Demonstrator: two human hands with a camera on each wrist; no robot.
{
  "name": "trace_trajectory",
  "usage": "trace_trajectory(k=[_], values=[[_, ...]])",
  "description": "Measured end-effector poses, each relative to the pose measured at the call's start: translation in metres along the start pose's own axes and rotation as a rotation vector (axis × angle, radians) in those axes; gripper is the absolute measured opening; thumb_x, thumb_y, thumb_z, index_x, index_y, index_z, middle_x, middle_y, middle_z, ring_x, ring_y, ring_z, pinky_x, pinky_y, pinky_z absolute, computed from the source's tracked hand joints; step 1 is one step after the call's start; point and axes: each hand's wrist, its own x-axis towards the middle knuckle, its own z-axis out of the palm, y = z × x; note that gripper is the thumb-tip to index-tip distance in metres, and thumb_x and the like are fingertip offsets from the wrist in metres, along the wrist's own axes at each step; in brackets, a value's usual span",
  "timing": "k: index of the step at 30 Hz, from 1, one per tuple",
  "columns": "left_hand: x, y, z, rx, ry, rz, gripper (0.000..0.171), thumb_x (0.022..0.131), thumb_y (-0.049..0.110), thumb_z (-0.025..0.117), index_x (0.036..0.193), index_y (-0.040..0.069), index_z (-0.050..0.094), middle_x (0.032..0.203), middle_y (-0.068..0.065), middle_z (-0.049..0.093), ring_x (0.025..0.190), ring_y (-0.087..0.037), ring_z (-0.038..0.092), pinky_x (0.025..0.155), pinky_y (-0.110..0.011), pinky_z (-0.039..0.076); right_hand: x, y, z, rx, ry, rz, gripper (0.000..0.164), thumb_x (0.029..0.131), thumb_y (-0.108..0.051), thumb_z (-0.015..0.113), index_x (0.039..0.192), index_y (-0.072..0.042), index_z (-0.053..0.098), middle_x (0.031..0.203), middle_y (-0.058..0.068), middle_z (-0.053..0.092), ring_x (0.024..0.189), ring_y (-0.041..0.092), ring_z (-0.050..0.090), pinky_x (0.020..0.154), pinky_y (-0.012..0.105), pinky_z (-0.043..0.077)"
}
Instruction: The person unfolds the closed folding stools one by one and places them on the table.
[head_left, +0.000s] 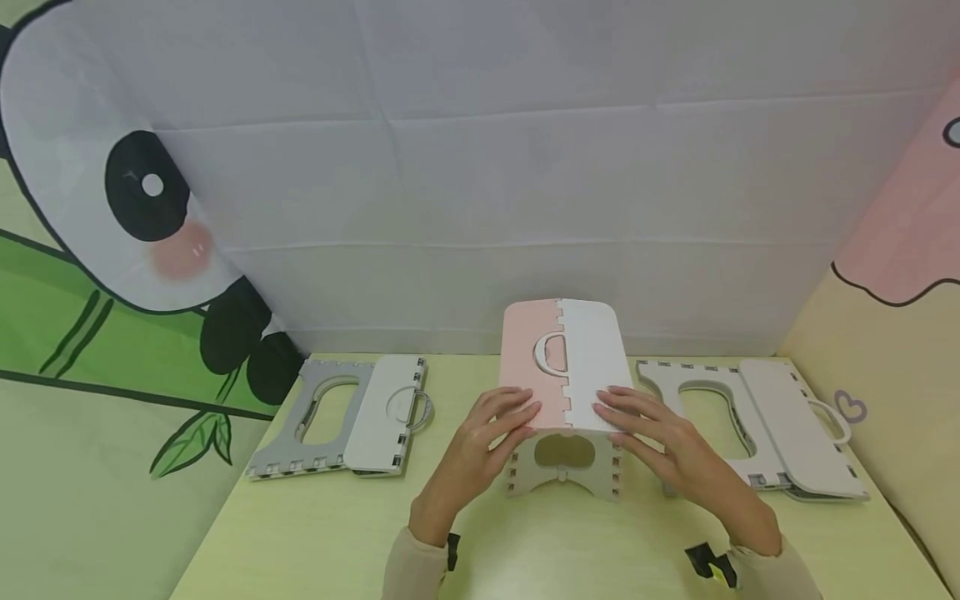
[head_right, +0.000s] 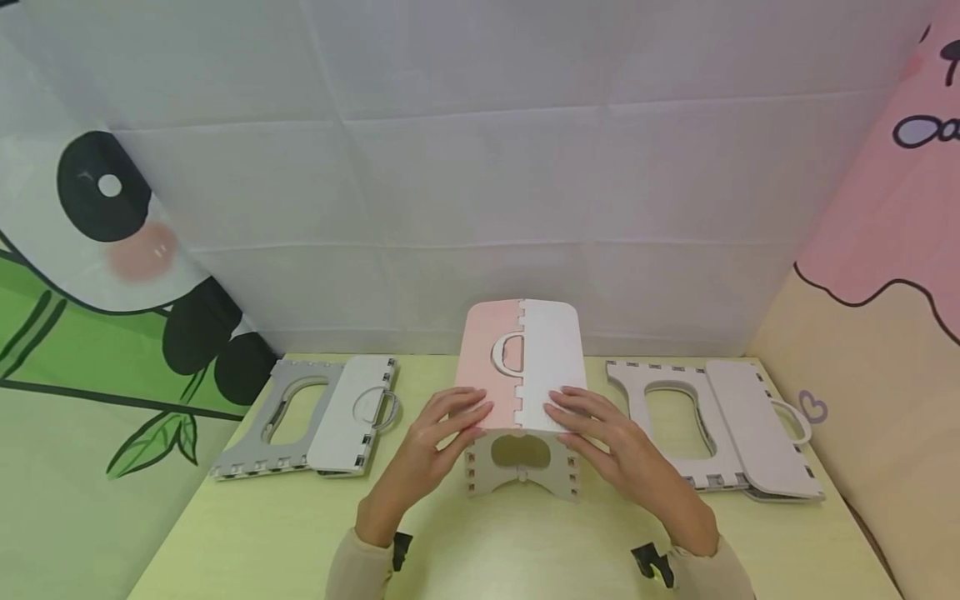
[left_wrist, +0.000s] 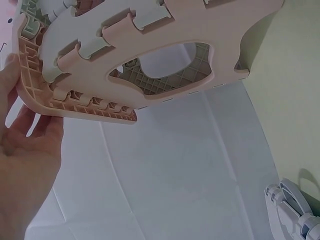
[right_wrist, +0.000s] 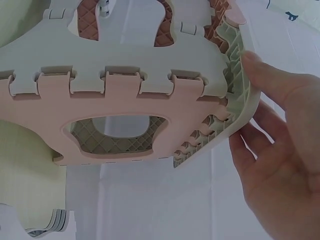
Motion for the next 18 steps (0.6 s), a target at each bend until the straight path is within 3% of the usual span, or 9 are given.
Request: trace_trajectory(k=[12, 18], values=[[0.0007, -0.0031, 0.0022, 0.011, 0.014, 0.003, 0.038, 0.092, 0.002, 0.075, 0.129, -0.001, 0.069, 0.133, -0.015, 0.064, 0.129, -0.032, 0.055, 0.108, -0.039, 0.049, 0.0025, 0.0035, 0.0029, 0.000, 0.021, -0.019, 0.042, 0.105, -0.027, 0.058, 0.132, 0.004, 0.066, 0.137, 0.025, 0.060, 0.137, 0.030, 0.050, 0.114, 0.022, 0.038], [0.0012, -0.0049, 0.0044, 0.012, 0.018, -0.006, 0.039, 0.091, 0.001, 0.075, 0.129, -0.001, 0.069, 0.134, -0.016, 0.064, 0.129, -0.033, 0.054, 0.108, -0.039, 0.049, 0.0029, 0.0021, 0.0007, 0.006, -0.009, 0.019, 0.039, 0.103, -0.020, 0.062, 0.136, 0.002, 0.064, 0.140, 0.022, 0.059, 0.140, 0.027, 0.048, 0.116, 0.022, 0.036]])
